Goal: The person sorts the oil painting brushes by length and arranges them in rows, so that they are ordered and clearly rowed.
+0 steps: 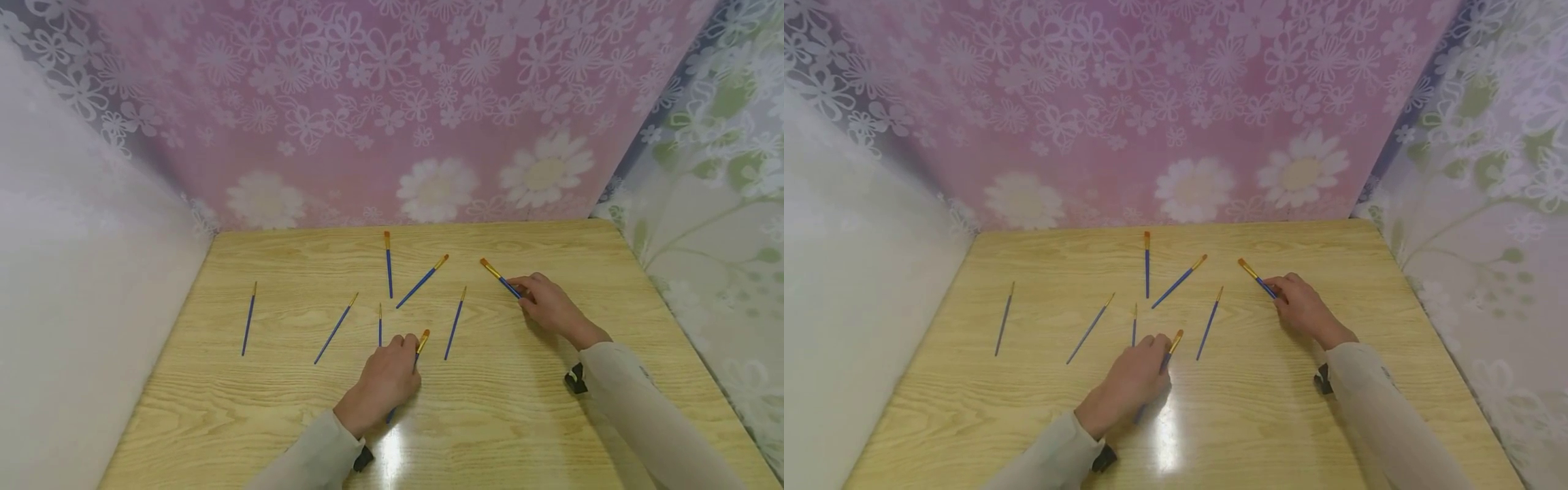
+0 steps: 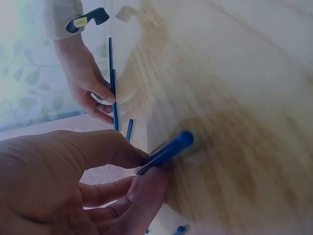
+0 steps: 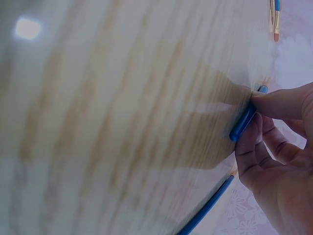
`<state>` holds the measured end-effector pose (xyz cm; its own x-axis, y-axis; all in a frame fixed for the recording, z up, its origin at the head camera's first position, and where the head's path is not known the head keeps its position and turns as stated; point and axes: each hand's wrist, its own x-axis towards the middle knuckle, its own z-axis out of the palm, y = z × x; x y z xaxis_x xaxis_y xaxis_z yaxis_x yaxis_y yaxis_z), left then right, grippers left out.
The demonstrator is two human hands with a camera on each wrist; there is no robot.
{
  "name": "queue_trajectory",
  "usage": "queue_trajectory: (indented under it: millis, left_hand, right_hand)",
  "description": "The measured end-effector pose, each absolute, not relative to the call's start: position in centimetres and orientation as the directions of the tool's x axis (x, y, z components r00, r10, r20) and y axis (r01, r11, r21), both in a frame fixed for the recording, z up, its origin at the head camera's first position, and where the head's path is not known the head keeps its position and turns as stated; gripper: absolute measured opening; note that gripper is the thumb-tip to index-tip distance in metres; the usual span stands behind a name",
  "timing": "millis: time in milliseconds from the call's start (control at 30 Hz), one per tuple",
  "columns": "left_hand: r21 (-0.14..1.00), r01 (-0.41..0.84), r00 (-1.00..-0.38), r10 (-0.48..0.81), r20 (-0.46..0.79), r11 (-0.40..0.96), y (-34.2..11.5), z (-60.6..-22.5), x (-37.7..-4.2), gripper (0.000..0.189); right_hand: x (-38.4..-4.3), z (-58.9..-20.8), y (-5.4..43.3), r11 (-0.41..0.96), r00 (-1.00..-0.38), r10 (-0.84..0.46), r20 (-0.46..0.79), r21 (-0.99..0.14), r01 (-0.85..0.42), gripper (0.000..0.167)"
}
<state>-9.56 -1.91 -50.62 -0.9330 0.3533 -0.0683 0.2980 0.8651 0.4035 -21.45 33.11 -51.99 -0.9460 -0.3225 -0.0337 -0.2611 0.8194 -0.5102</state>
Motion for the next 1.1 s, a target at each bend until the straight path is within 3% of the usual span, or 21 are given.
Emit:
queue_trajectory:
  millis: [333,667,867,1100]
  left_hand:
    - [0.44,0.3,-0.923,0.374,-0.091,0.846,-3.1,-51.7,-10.6,0.041]
    - [0.681,0.242,-0.887,0.442,-0.133,0.691,-5.1,-50.2,-12.8,0.043]
    - [0.736,0.221,-0.886,0.447,-0.123,0.64,-6.8,-49.4,-14.9,0.044]
    - [0.785,0.127,-0.921,0.366,-0.134,0.606,-9.3,-48.7,-18.3,0.026]
  right_hand:
    - [-21.5,-51.8,32.9,0.823,-0.947,-0.319,-0.037,-0.507,-0.257,0.045]
    - [-21.7,-52.0,32.8,0.827,-0.95,-0.31,-0.038,-0.504,-0.25,0.045]
    - [-21.6,-51.8,32.7,0.83,-0.95,-0.309,-0.042,-0.501,-0.247,0.045]
    - [-21.6,-51.7,32.6,0.827,-0.949,-0.312,-0.05,-0.505,-0.246,0.045]
